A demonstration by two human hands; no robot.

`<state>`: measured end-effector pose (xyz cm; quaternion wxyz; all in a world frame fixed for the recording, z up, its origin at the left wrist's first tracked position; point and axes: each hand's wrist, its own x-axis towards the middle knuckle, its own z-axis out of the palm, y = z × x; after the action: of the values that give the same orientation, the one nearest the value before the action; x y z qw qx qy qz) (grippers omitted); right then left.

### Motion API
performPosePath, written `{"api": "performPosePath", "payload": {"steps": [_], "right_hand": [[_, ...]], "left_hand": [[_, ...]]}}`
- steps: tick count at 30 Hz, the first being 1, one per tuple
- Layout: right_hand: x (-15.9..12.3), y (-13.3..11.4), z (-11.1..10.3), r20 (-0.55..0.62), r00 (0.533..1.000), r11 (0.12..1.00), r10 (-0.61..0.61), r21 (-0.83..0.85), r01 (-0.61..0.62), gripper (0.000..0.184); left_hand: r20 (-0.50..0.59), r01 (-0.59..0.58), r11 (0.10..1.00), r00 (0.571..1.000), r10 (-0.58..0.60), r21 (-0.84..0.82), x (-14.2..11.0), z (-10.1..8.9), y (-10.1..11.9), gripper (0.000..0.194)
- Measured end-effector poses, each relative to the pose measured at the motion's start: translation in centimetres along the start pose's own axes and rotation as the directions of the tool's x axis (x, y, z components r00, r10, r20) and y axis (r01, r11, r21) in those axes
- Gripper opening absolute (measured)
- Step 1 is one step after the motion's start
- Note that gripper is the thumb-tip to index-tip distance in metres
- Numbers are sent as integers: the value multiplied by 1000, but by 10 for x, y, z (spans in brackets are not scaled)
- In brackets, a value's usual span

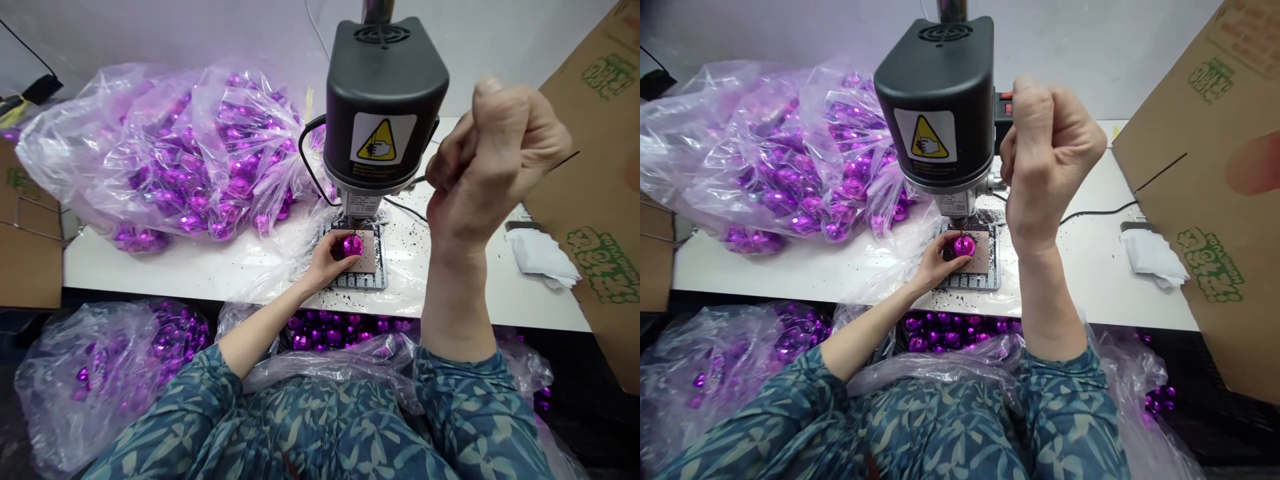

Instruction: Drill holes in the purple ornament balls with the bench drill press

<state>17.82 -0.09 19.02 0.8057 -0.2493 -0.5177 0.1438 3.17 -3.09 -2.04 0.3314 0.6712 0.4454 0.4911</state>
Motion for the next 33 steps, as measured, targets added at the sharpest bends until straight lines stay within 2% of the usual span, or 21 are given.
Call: {"api": "performPosePath", "payload": {"steps": [4,7,10,11,13,14,15,16,18,20,21,23,25,26,29,31,33], "right_hand": [[6,6,2,-13,1000,998,0,56,1,68],[4,6,2,-11,1000,994,-12,112,13,62],[3,4,1,-3,1000,988,-16,152,17,55],[2,4,1,2,1000,988,-17,152,16,53],[1,2,0,8,1000,991,-1,134,0,48],[1,1,0,10,1000,993,9,120,-10,46],[0,0,0,7,1000,994,16,107,-16,45],[0,0,0,4,1000,996,21,92,-21,43],[-1,-2,1,-1,1000,997,30,73,-29,42],[-2,-4,1,-5,999,998,36,58,-36,42],[-2,-5,2,-6,999,998,39,51,-38,42],[-3,-6,2,-4,999,998,45,37,-44,42],[-2,-6,2,-7,999,998,38,42,-38,42],[-2,-5,2,-10,1000,998,28,52,-27,42],[-2,-3,1,-24,1000,996,-13,88,15,42],[-2,-1,1,-24,1000,996,-20,91,22,42],[-3,0,1,-28,999,996,-26,90,28,43]], "left_hand": [[-53,-85,996,995,87,35,-12,-10,4,46],[-5,-193,979,981,194,58,-35,-27,11,43],[194,-310,951,933,302,11,-72,-45,19,34],[303,-344,939,896,324,12,-85,-51,21,31],[516,-409,911,794,322,60,-107,-60,22,33],[579,-437,895,755,309,93,-113,-64,21,36],[595,-456,882,744,304,120,-115,-68,18,39],[569,-459,877,763,307,143,-110,-72,14,40],[410,-426,879,856,315,215,-86,-82,3,32],[258,-346,855,930,260,386,-45,-94,-10,24],[206,-290,809,955,212,511,-21,-99,-16,24],[131,-147,666,989,74,731,25,-109,-27,29],[67,-36,568,997,-34,823,61,-115,-37,34],[39,7,552,997,-72,834,74,-117,-41,32],[-6,66,603,995,-102,795,94,-122,-48,20],[-29,55,696,998,-49,716,92,-125,-44,17],[-72,36,828,997,6,560,80,-126,-31,27]]}}
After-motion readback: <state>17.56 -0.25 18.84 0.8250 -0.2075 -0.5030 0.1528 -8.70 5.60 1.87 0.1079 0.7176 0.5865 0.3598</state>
